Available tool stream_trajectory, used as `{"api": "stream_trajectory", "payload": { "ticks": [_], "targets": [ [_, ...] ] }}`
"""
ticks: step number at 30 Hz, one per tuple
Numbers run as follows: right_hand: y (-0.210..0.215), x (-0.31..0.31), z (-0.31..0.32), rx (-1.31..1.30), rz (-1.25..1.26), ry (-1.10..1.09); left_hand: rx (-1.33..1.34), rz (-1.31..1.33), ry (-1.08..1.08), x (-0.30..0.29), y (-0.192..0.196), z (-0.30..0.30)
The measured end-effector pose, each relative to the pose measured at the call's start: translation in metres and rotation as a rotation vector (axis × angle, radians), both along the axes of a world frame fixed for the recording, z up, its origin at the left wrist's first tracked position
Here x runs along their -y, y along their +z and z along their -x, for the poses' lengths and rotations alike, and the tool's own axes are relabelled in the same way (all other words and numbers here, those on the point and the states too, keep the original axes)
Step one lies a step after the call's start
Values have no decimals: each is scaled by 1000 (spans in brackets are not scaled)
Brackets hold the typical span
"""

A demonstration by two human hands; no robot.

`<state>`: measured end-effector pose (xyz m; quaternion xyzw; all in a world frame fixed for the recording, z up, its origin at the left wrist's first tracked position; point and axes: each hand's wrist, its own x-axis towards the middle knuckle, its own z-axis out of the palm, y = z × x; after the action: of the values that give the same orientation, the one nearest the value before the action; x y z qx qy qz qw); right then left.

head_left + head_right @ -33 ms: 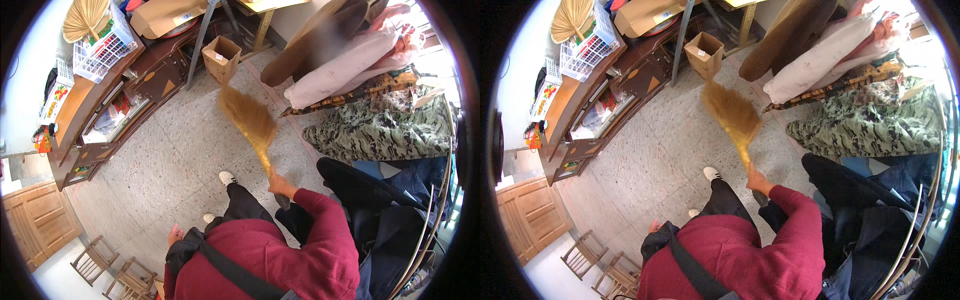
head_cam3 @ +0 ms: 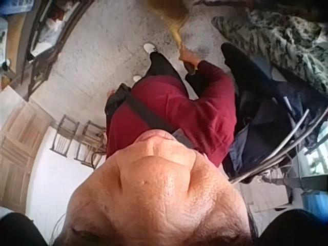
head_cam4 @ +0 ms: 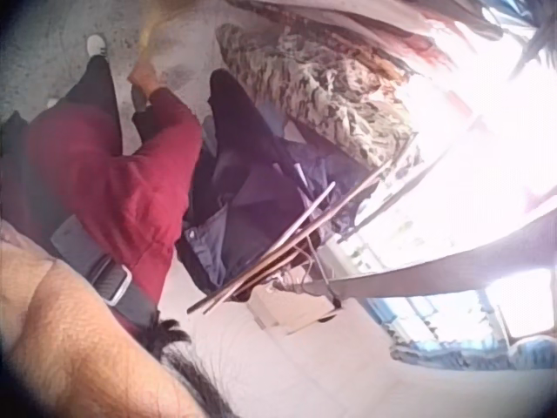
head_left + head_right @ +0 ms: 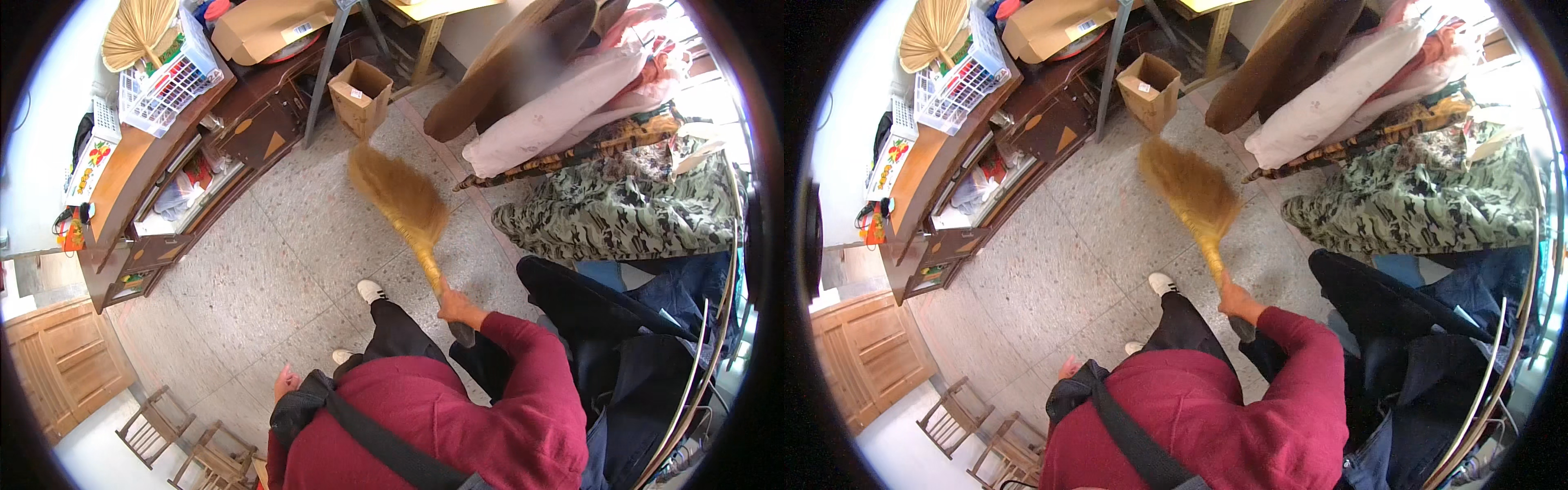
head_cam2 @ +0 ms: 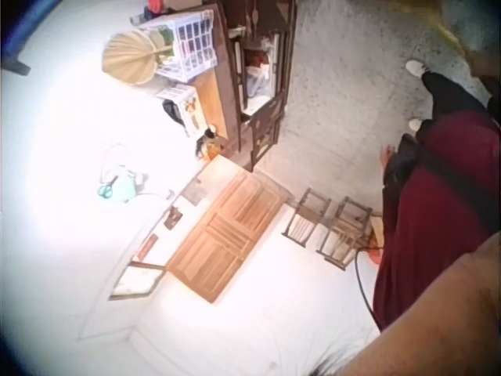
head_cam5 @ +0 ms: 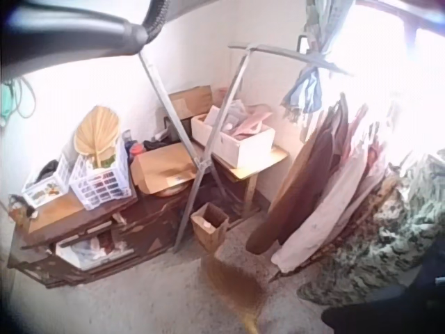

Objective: The person sweeps a tiled floor with a traditional straw broom, moving from an indoor cluttered area to an outdoor patio. They sweep around furniture, including a wooden chair and a pink plastic chair, and clear debris toward the street. The person briefly moves a wooden chair to sweep underneath it.

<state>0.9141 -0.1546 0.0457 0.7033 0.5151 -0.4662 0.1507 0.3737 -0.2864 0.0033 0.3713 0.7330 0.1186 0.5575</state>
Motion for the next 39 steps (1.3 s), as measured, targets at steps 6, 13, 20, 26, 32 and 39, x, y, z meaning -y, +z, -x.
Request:
{"api": "stream_trajectory", "payload": {
  "ticks": [6,13,20,26,32,39],
  "targets": [
    [44,8,-12,-48,-101,87,-89,-144,-158,-39,37,-16],
    [6,-63,15,-3,-143,56,-51,-156,-8,-7,11,9],
    [9,-69,102,-90,-33,243,32,-177,347,77,19,0],
    [38,-92,109,-282,-60,344,211,-198,564,143,14,-16],
    [42,-114,137,-124,-202,464,95,-74,721,182,14,-44],
    [-53,-101,266,-255,-97,314,86,-117,871,249,7,-75]
  ]
}}
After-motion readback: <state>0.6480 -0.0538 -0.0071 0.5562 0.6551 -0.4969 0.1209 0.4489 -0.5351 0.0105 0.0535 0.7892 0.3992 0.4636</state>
